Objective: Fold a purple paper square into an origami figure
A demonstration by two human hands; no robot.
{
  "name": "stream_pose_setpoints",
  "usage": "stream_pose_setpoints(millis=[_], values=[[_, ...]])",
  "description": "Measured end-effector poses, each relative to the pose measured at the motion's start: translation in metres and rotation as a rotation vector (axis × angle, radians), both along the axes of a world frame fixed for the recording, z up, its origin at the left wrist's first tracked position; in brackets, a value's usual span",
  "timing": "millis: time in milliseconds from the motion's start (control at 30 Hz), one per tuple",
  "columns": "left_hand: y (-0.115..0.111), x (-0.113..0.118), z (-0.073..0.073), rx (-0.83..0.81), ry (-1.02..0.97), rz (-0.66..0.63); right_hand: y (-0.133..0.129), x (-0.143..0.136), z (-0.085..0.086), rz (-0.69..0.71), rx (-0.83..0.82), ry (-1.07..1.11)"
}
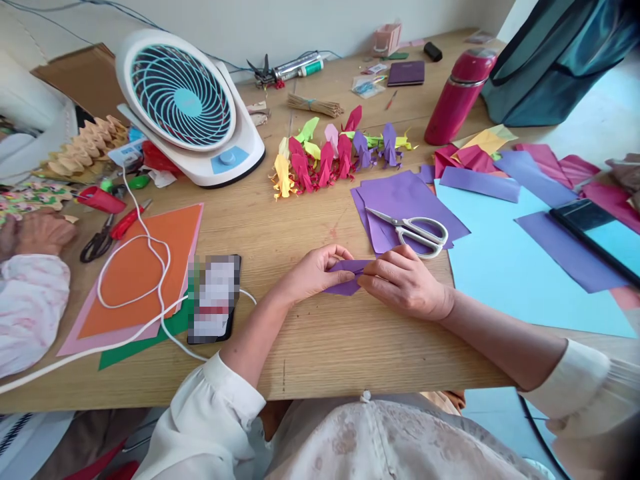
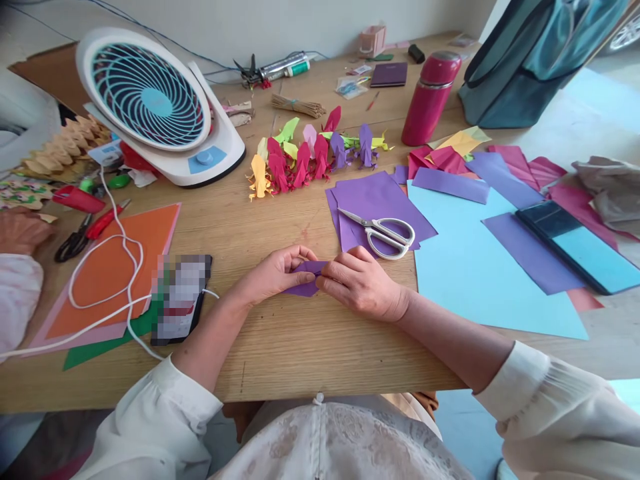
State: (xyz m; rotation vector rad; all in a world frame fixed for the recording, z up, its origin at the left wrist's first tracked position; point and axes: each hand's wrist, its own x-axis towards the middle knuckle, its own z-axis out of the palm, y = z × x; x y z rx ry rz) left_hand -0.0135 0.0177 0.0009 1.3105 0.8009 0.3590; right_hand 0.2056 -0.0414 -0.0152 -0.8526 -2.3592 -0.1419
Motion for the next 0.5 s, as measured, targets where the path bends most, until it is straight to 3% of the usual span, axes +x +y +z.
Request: stream_pose_setpoints(millis=[100, 233, 333, 500], values=[[-0.003, 0.001, -0.004, 0.186, 0.09, 0.014, 0.001, -0.001, 0.001, 0.0, 0.028, -0.059], [-0.007, 0.004, -0.006, 0.674, 0.283, 0.084, 0.002, -0.002, 0.001, 0.018, 0.03, -0.135], [-0.009, 0.005, -0.003, 0.98, 0.274, 0.113, 0.003, -0.002, -0.002, -0.004, -0.005, -0.149], [-0.019, -0.002, -0.002, 1.138, 0.221, -0.061, 0.004, 0.0, -0.005, -0.043, -0.051, -0.134]])
